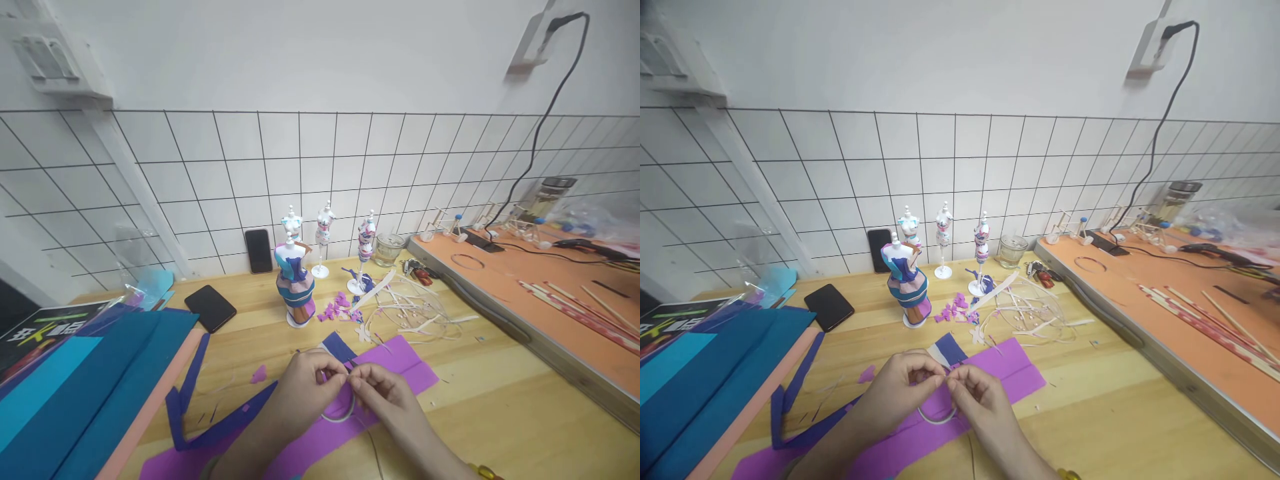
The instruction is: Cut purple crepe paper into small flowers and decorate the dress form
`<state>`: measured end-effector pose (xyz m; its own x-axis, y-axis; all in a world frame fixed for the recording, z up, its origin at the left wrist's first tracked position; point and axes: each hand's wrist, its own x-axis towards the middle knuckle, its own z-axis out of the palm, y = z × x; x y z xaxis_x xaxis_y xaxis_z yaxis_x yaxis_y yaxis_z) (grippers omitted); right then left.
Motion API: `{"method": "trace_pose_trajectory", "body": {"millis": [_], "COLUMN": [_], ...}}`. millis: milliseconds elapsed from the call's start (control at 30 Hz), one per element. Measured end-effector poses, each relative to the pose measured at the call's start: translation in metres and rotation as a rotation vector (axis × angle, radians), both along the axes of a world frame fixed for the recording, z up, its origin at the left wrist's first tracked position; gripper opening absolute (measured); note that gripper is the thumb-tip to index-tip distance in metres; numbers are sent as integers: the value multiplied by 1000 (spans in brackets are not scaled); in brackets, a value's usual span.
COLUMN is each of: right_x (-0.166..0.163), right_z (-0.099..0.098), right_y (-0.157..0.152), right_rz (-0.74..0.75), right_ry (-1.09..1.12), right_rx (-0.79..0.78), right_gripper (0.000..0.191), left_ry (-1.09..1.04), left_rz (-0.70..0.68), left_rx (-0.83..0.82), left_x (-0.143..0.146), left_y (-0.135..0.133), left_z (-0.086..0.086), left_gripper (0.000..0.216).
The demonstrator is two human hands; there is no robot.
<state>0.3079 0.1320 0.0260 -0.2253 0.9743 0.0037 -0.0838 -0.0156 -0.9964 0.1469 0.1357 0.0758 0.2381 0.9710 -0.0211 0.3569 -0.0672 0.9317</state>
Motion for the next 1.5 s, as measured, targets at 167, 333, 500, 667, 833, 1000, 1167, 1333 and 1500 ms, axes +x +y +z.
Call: {"method": "trace_pose_trajectory", "body": {"millis": [167,333,500,667,833,1000,1167,1333,1500], "right_x": [0,0,0,1,2,2,4,6,6], "right_z": [-2,-3,-2,3,6,0,-3,-1,0], "right_y": [1,2,1,-1,0,6,5,1,0], "right_rz": [-4,-3,20,61,52,-4,-81,-121,-124], "right_ry": [1,-17,-57,-81,-69,-58,-80,-158,-210], "right_rx": [5,12,54,100,82,53,103,210,249], "right_gripper": [35,36,34,30,30,34,28,22,22], "left_ry": [-102,-144,-144,-162,-251,-357,-420,-449,-435], "left_rz": [-53,-43,48,131,144,97,73,79,80], "left_rx": [-99,-148,-150,-102,-119,-166,-223,-250,-245], "left_x": [-4,-4,2,7,6,4,3,6,8], "left_y": [3,2,2,2,1,4,5,4,5], "left_z": [-6,-5,-6,-7,-6,-3,-6,-9,-11], "left_gripper": [21,21,18,13,15,21,30,37,39]}}
